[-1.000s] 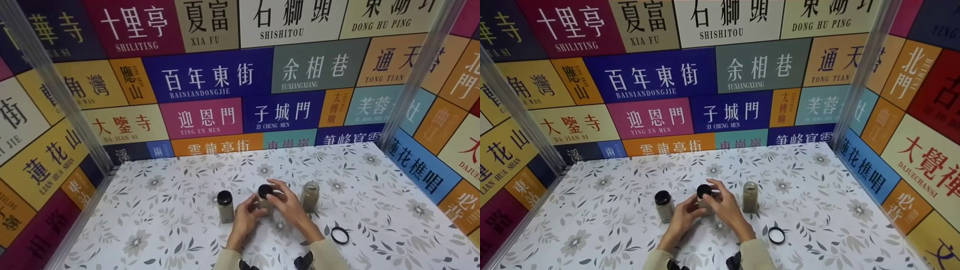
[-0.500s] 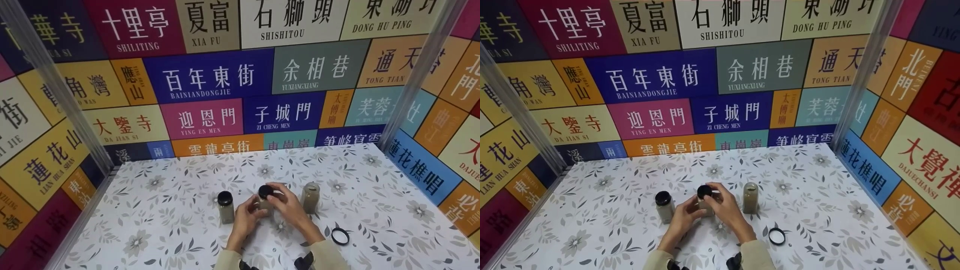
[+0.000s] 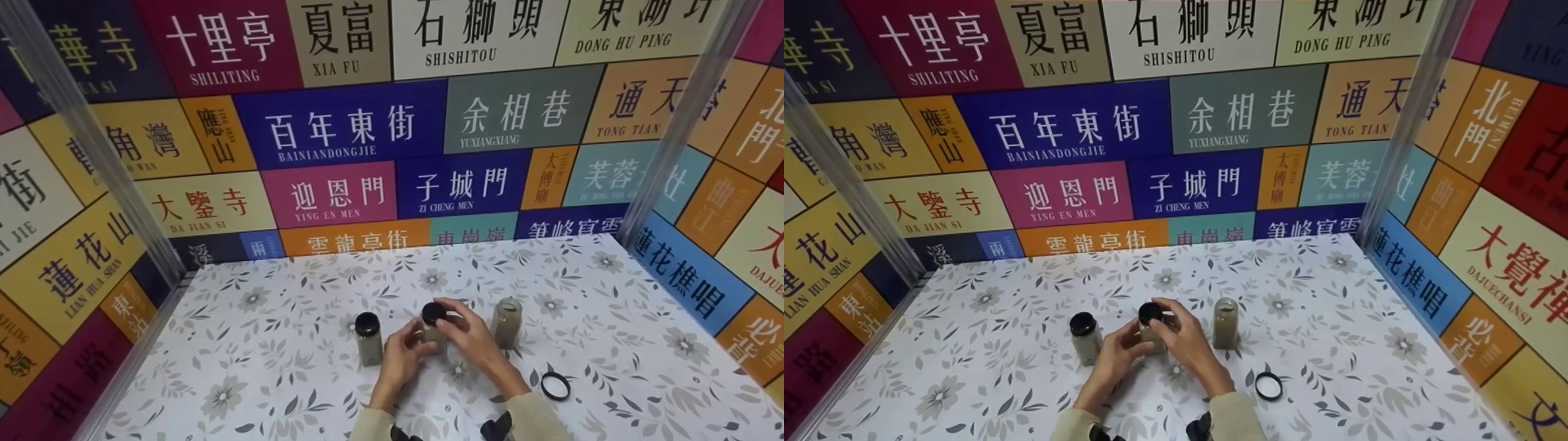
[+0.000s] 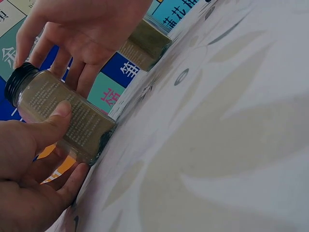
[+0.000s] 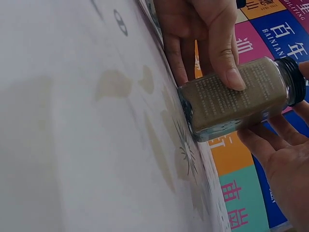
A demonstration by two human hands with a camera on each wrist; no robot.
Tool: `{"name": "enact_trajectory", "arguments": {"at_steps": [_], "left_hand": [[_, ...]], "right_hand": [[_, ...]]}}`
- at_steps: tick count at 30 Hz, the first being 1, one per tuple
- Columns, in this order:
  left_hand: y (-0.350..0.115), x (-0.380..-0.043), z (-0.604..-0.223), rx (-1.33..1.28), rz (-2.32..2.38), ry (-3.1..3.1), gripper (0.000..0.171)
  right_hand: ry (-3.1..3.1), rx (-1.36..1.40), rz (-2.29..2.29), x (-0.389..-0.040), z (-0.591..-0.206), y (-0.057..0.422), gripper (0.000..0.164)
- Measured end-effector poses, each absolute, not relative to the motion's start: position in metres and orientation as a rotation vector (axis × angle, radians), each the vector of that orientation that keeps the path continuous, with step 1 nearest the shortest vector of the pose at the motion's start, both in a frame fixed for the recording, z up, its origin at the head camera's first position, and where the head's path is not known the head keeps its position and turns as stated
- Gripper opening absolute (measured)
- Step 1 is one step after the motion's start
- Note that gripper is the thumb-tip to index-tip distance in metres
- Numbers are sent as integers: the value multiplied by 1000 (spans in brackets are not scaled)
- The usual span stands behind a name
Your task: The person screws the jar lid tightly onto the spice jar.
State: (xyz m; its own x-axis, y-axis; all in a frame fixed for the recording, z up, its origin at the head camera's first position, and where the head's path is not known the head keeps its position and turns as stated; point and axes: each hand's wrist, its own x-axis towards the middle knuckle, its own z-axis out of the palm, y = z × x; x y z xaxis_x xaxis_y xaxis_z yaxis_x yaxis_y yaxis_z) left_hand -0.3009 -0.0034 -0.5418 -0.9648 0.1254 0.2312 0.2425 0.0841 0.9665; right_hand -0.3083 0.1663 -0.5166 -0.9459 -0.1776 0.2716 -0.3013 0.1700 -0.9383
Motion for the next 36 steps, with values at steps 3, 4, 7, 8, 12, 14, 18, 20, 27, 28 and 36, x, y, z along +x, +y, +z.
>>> {"name": "enact_trajectory", "arguments": {"at_steps": [3, 4, 7, 8, 12, 14, 18, 20, 27, 28, 36], "left_hand": [[-3, -301, -542, -380, -2014, -2255, 60], [-3, -301, -542, -377, -2005, -2260, 60], [-4, -301, -542, -375, -1984, -2267, 59], [-4, -301, -542, -374, -1990, -2267, 59], [-4, -300, -542, -373, -2012, -2258, 58], [-4, -299, -542, -363, -2040, -2248, 57], [-4, -300, -542, -375, -2056, -2231, 56], [-4, -300, -542, -382, -2045, -2235, 55], [-4, -300, -542, -380, -2043, -2234, 54], [-4, -300, -541, -380, -2048, -2232, 54], [-4, -300, -542, -393, -2050, -2227, 53]], "right_hand": [[-2321, 475, 1912, -308, -516, 166, 44], [-2318, 473, 1918, -308, -516, 166, 44], [-2309, 461, 1934, -308, -516, 166, 43], [-2305, 461, 1943, -308, -516, 166, 43], [-2282, 466, 1964, -308, -517, 165, 41], [-2271, 468, 1972, -308, -517, 165, 42], [-2283, 465, 1938, -308, -517, 165, 45], [-2293, 473, 1908, -308, -517, 165, 44], [-2297, 465, 1899, -308, -516, 165, 42], [-2290, 469, 1904, -308, -516, 165, 42], [-2272, 479, 1931, -308, -516, 165, 40]]}}
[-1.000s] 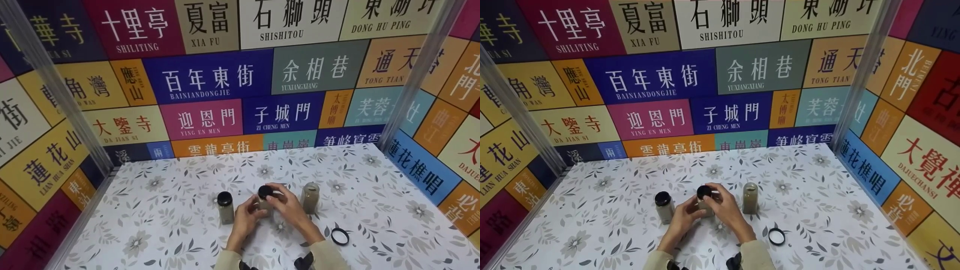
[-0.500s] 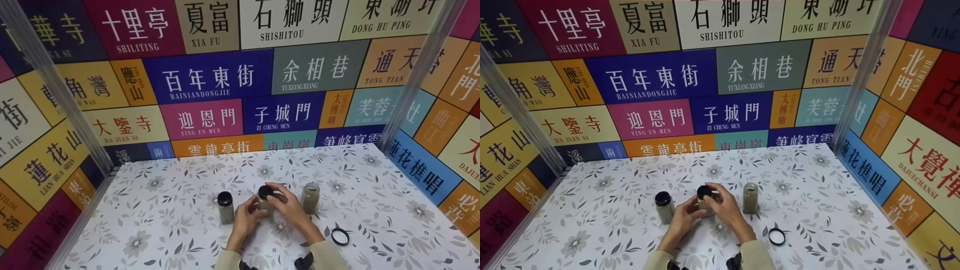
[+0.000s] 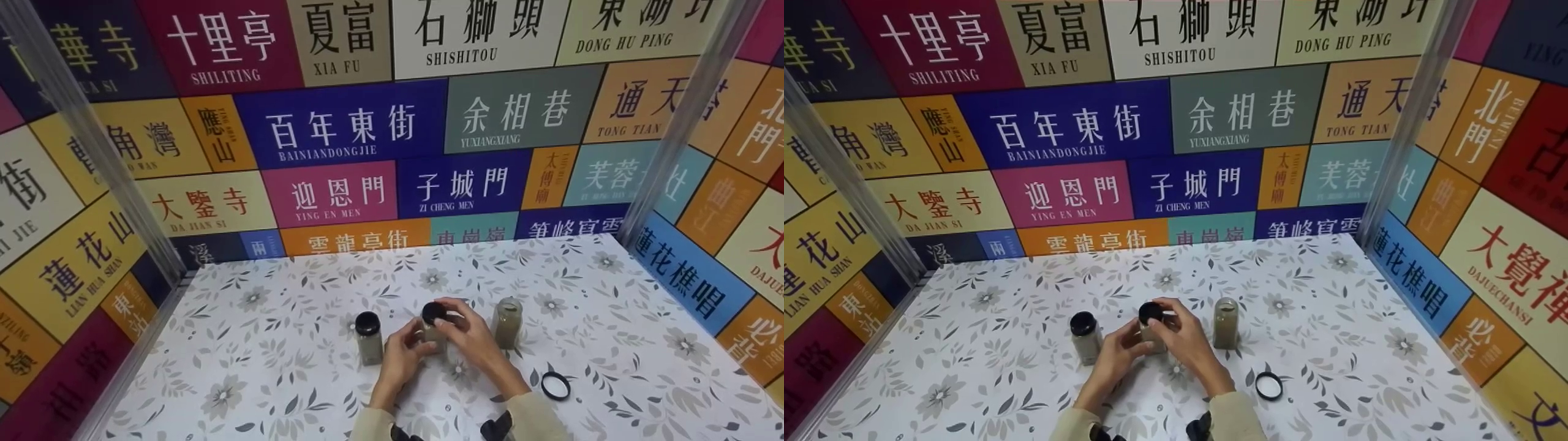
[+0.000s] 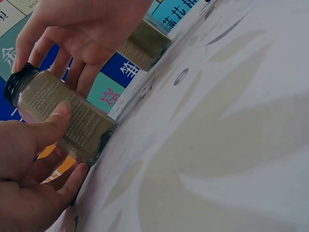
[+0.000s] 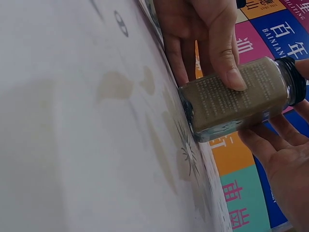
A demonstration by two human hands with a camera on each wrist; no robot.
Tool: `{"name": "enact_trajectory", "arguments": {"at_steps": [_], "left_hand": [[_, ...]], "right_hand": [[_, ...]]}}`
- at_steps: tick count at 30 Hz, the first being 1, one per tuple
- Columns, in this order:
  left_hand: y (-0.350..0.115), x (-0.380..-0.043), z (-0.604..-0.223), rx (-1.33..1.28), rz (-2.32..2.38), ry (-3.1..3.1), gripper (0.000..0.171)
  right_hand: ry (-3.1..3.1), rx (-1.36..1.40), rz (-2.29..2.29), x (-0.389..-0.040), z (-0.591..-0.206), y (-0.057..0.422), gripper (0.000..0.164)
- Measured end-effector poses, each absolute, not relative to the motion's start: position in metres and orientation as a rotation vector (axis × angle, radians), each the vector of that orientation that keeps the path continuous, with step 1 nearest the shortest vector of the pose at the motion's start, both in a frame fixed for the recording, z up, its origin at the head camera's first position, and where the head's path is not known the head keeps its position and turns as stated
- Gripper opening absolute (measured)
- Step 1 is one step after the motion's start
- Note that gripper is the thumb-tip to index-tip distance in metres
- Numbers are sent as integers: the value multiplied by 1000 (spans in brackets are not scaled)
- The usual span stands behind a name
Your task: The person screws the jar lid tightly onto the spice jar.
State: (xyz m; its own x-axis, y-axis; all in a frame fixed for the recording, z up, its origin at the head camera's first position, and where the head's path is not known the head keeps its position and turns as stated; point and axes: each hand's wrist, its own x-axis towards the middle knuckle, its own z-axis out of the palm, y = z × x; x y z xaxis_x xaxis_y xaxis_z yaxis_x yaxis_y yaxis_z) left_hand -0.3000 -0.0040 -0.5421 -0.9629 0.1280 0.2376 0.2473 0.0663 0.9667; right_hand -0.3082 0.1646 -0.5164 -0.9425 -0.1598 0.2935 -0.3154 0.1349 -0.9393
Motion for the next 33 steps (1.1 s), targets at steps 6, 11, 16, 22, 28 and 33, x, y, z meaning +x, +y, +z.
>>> {"name": "enact_trajectory", "arguments": {"at_steps": [6, 11, 16, 22, 28, 33], "left_hand": [[-4, -301, -543, -382, -2012, -2266, 58], [-4, -301, -543, -376, -2003, -2271, 59], [-3, -301, -543, -378, -2003, -2267, 58], [-4, -301, -542, -378, -2011, -2271, 58], [-3, -300, -541, -362, -1994, -2279, 59], [-1, -300, -540, -341, -1959, -2289, 57]], "right_hand": [[-2281, 465, 1930, -308, -517, 165, 43], [-2272, 465, 1936, -309, -517, 165, 42], [-2260, 467, 1948, -308, -517, 165, 40], [-2274, 473, 1939, -309, -516, 166, 41], [-2312, 466, 1919, -309, -517, 166, 45], [-2333, 500, 1907, -309, -517, 167, 47]]}}
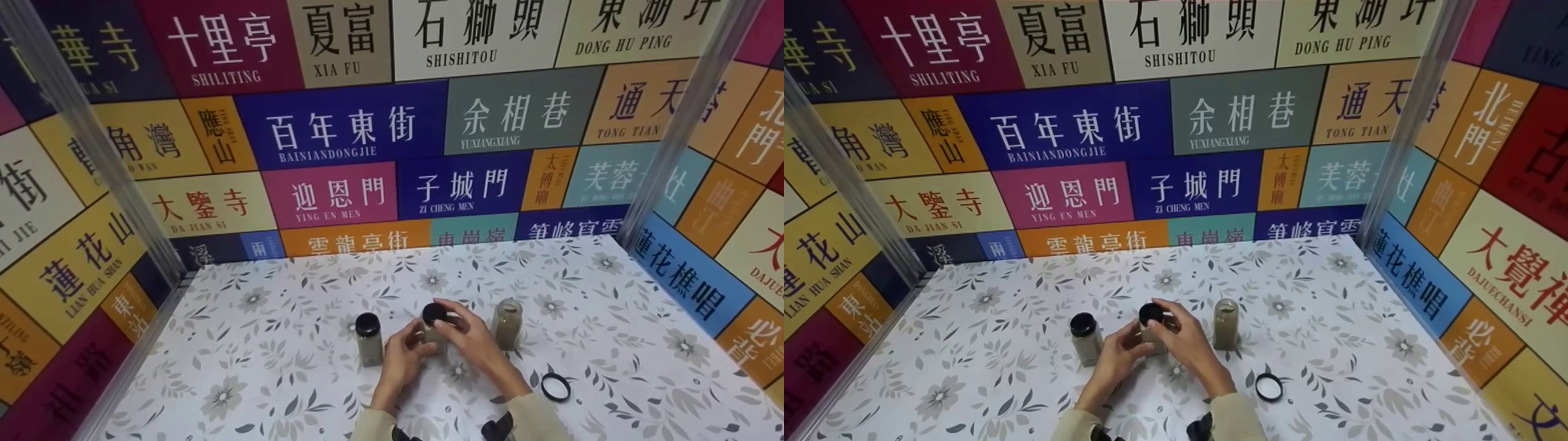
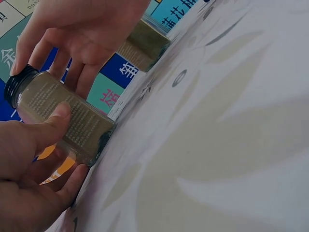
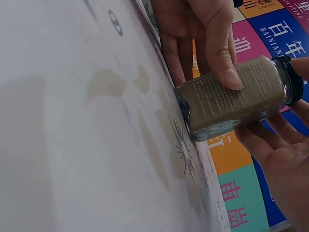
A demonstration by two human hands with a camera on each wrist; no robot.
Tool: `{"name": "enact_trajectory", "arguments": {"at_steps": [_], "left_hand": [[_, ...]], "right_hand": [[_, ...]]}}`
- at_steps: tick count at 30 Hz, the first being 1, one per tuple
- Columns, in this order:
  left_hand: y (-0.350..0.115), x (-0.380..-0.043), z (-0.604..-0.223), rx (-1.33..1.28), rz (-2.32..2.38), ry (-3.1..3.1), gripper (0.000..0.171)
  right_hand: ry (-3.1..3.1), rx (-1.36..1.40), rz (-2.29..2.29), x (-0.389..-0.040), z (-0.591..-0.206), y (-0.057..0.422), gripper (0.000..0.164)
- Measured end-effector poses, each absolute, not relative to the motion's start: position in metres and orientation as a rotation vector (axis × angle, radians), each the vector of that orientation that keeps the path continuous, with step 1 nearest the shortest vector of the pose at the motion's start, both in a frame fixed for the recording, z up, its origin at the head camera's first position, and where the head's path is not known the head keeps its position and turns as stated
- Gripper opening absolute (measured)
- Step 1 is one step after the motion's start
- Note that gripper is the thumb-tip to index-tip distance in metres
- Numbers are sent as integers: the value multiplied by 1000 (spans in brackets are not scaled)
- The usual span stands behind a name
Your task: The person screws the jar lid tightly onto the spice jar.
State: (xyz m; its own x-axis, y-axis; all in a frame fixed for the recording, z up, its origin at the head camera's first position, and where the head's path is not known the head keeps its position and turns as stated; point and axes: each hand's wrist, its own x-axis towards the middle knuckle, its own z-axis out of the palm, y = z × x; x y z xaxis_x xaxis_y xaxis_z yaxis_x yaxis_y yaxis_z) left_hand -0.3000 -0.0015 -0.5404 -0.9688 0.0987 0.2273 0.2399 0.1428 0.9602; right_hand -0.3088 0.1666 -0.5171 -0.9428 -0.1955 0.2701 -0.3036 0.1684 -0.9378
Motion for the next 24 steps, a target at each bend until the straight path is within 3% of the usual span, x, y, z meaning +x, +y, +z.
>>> {"name": "enact_trajectory", "arguments": {"at_steps": [24], "left_hand": [[-2, -298, -540, -387, -1738, -2364, 58]], "right_hand": [[-2394, 488, 1886, -308, -517, 164, 46]]}}
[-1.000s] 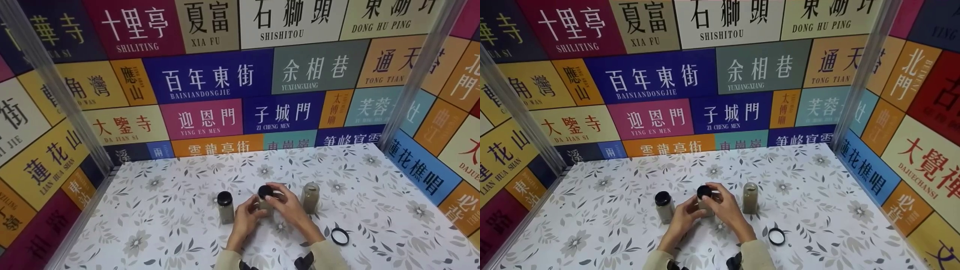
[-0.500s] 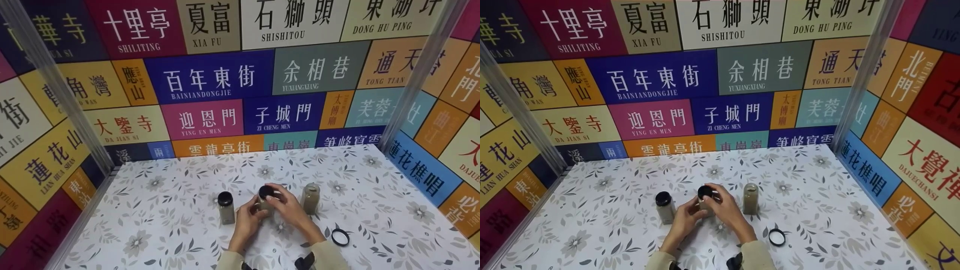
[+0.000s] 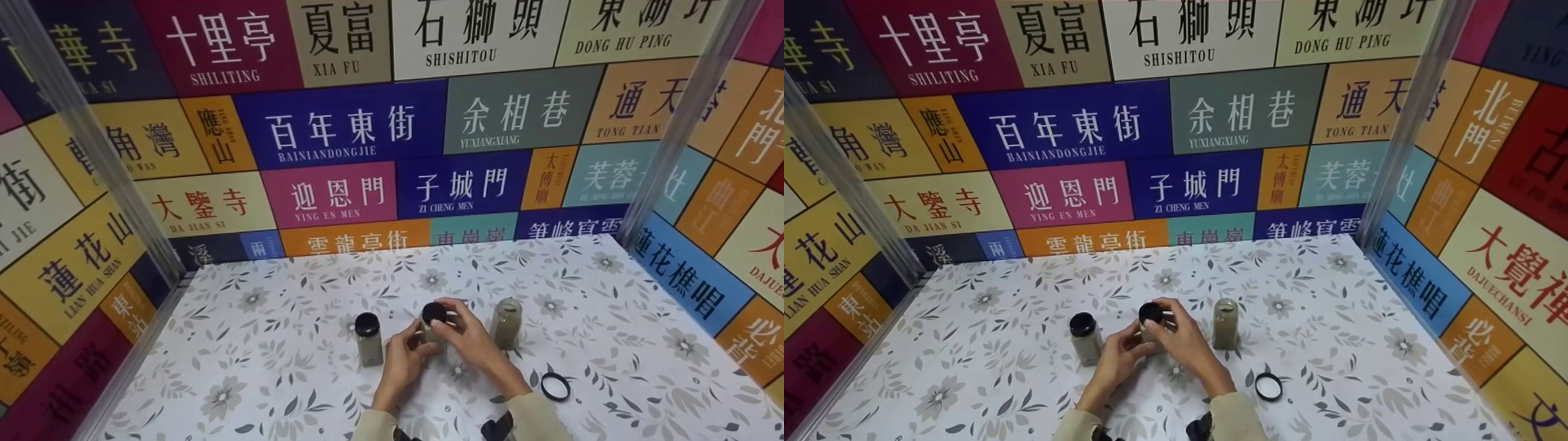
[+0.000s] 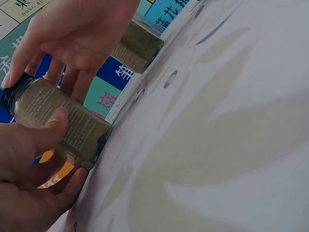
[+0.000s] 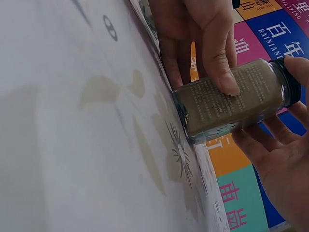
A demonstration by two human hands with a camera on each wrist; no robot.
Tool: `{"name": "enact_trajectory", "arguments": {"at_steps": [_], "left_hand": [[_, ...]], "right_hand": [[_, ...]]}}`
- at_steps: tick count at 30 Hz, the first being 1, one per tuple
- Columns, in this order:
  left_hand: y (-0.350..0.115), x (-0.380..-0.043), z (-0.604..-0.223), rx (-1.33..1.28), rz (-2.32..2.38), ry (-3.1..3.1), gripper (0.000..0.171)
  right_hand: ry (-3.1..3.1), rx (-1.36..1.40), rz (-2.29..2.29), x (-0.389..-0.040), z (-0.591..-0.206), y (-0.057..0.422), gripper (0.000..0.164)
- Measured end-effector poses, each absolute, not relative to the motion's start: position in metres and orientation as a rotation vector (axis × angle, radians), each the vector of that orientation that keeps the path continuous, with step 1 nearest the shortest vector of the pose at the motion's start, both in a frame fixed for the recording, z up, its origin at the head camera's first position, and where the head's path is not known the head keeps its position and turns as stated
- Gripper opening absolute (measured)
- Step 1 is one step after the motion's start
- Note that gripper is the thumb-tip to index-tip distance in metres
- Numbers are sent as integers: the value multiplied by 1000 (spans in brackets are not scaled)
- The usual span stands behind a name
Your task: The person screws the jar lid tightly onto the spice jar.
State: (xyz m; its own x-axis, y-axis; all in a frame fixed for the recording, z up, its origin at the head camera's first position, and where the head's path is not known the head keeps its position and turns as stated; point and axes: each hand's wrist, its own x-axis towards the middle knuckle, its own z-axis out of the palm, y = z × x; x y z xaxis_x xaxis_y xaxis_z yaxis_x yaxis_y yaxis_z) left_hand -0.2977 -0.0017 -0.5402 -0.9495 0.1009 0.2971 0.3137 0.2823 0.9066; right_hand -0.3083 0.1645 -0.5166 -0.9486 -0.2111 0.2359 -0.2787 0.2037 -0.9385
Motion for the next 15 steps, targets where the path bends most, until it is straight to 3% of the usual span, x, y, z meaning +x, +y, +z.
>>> {"name": "enact_trajectory", "arguments": {"at_steps": [15], "left_hand": [[0, -299, -540, -343, -1745, -2380, 57]], "right_hand": [[-2433, 466, 1861, -310, -516, 163, 44]]}}
